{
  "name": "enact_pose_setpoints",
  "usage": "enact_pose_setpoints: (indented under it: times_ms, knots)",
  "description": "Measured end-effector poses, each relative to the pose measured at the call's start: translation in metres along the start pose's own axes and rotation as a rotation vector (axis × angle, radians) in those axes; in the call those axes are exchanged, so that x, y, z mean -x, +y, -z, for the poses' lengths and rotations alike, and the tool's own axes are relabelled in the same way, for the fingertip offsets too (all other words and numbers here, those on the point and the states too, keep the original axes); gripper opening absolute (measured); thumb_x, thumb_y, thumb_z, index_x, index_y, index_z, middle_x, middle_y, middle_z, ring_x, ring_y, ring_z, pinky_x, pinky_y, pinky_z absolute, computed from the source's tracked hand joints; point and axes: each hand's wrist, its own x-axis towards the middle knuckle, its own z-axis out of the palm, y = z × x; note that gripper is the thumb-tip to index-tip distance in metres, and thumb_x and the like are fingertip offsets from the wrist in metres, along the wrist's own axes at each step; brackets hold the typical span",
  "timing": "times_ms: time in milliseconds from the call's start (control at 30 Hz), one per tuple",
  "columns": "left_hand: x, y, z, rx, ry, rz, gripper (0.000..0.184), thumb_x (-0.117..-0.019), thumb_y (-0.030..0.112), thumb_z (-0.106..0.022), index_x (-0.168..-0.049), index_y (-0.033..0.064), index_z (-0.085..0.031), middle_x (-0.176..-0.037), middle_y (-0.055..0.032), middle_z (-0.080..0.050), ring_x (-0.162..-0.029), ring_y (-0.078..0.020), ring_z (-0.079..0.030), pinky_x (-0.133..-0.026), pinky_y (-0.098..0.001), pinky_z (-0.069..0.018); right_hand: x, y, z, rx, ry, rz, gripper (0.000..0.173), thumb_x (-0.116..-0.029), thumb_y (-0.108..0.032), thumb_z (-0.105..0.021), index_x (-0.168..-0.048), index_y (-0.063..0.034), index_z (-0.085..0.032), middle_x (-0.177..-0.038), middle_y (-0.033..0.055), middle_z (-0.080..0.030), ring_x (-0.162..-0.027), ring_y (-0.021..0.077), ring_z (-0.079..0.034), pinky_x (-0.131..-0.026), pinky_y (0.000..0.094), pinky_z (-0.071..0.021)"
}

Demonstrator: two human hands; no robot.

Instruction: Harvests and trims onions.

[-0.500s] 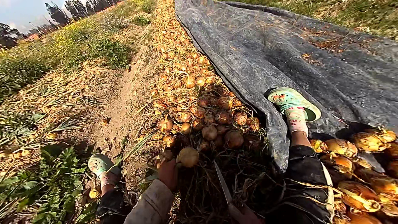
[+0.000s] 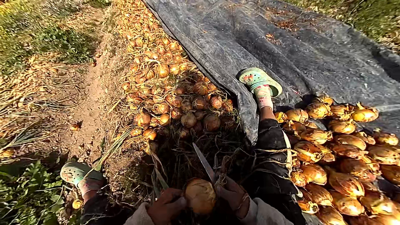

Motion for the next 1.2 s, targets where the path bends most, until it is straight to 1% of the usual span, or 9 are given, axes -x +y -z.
enact_pose_setpoints:
  times_ms: [133, 267, 367, 467, 633, 767, 933, 1067, 1200]
  knots:
    - [-0.001, -0.009, -0.005, -0.076, 0.087, 0.067, 0.043, -0.0782, 0.060, -0.077, -0.074, 0.0180, -0.068, -0.066, 0.0178, -0.060, -0.059, 0.0072, -0.054, -0.056, -0.0182, -0.0461, 0.000, 0.009, 0.000, -0.171, -0.061, -0.196, 0.016, -0.0925, -0.022, -0.060, -0.104, -0.0119, -0.059, -0.074, -0.0114, -0.065, -0.063, -0.0009, -0.062, -0.062, 0.0206, -0.0552]
    - [-0.001, -0.012, -0.010, -0.322, 0.249, -0.056, 0.056, -0.0759, 0.065, -0.077, -0.073, 0.0096, -0.069, -0.061, 0.0089, -0.061, -0.056, 0.0012, -0.057, -0.054, -0.0251, -0.0494, -0.004, 0.025, 0.003, -0.284, -0.062, -0.265, 0.013, -0.0954, -0.026, -0.056, -0.097, -0.0150, -0.063, -0.071, -0.0108, -0.067, -0.062, -0.0015, -0.063, -0.061, 0.0190, -0.0552]
    - [0.001, 0.002, -0.016, -0.750, 0.322, -0.187, 0.049, -0.0777, 0.049, -0.081, -0.078, 0.0010, -0.072, -0.065, -0.0108, -0.069, -0.060, -0.0231, -0.069, -0.058, -0.0492, -0.0561, -0.010, 0.030, 0.005, -0.294, -0.069, -0.360, 0.027, -0.1008, -0.036, -0.047, -0.092, -0.0146, -0.061, -0.057, -0.0091, -0.056, -0.046, 0.0008, -0.052, -0.046, 0.0191, -0.0468]
    - [-0.005, 0.016, -0.014, -1.062, 0.484, -0.173, 0.040, -0.0836, 0.037, -0.076, -0.081, -0.0021, -0.071, -0.067, -0.0181, -0.068, -0.064, -0.0381, -0.072, -0.059, -0.0603, -0.0561, -0.011, 0.017, -0.002, -0.182, 0.002, -0.454, 0.040, -0.1099, -0.031, -0.032, -0.083, -0.0139, -0.055, -0.052, -0.0075, -0.049, -0.041, 0.0026, -0.047, -0.042, 0.0196, -0.0424]
    - [-0.034, 0.022, -0.010, -1.142, 0.857, -0.476, 0.032, -0.0926, 0.022, -0.059, -0.100, -0.0046, -0.076, -0.081, -0.0152, -0.075, -0.075, -0.0317, -0.075, -0.071, -0.0487, -0.0618, -0.018, 0.028, 0.003, -0.092, 0.002, -0.448, 0.045, -0.1112, -0.039, -0.029, -0.087, -0.0091, -0.053, -0.054, -0.0035, -0.050, -0.042, 0.0077, -0.048, -0.042, 0.0235, -0.0448]
    - [-0.052, 0.004, -0.050, -1.256, 0.638, -0.634, 0.036, -0.0823, 0.002, -0.065, -0.116, 0.0068, -0.074, -0.088, -0.0098, -0.074, -0.080, -0.0295, -0.074, -0.079, -0.0545, -0.0580, -0.024, 0.047, 0.002, -0.251, 0.040, -0.281, 0.035, -0.0962, -0.046, -0.052, -0.095, -0.0113, -0.056, -0.059, -0.0086, -0.058, -0.047, 0.0029, -0.055, -0.045, 0.0210, -0.0489]
    - [-0.054, 0.012, -0.101, -0.989, -0.007, -0.047, 0.035, -0.0995, -0.001, -0.055, -0.134, -0.0082, -0.059, -0.120, -0.0292, -0.069, -0.113, -0.0457, -0.068, -0.097, -0.0595, -0.0527, -0.017, 0.055, 0.001, -0.305, 0.386, -0.217, 0.039, -0.1070, -0.019, -0.043, -0.137, 0.0060, -0.043, -0.107, 0.0065, -0.063, -0.093, 0.0045, -0.063, -0.085, 0.0264, -0.0545]
    - [-0.093, 0.051, -0.086, -1.028, -0.144, -0.138, 0.026, -0.1007, 0.001, -0.053, -0.124, -0.0079, -0.060, -0.117, -0.0298, -0.067, -0.111, -0.0465, -0.067, -0.094, -0.0611, -0.0528, -0.013, 0.016, 0.009, -0.162, 0.550, 0.100, 0.018, -0.1058, -0.012, -0.041, -0.113, -0.0007, -0.053, -0.081, -0.0100, -0.064, -0.075, -0.0066, -0.062, -0.075, 0.0154, -0.0555]
    - [-0.145, 0.105, -0.027, -1.170, 0.034, 0.052, 0.040, -0.1024, 0.001, -0.052, -0.142, -0.0027, -0.051, -0.133, -0.0277, -0.061, -0.121, -0.0458, -0.062, -0.099, -0.0614, -0.0492, -0.010, -0.024, 0.092, -0.331, 0.256, 0.488, 0.038, -0.1007, -0.058, -0.050, -0.081, -0.0322, -0.069, -0.061, -0.0138, -0.065, -0.050, -0.0026, -0.058, -0.046, 0.0164, -0.0478]
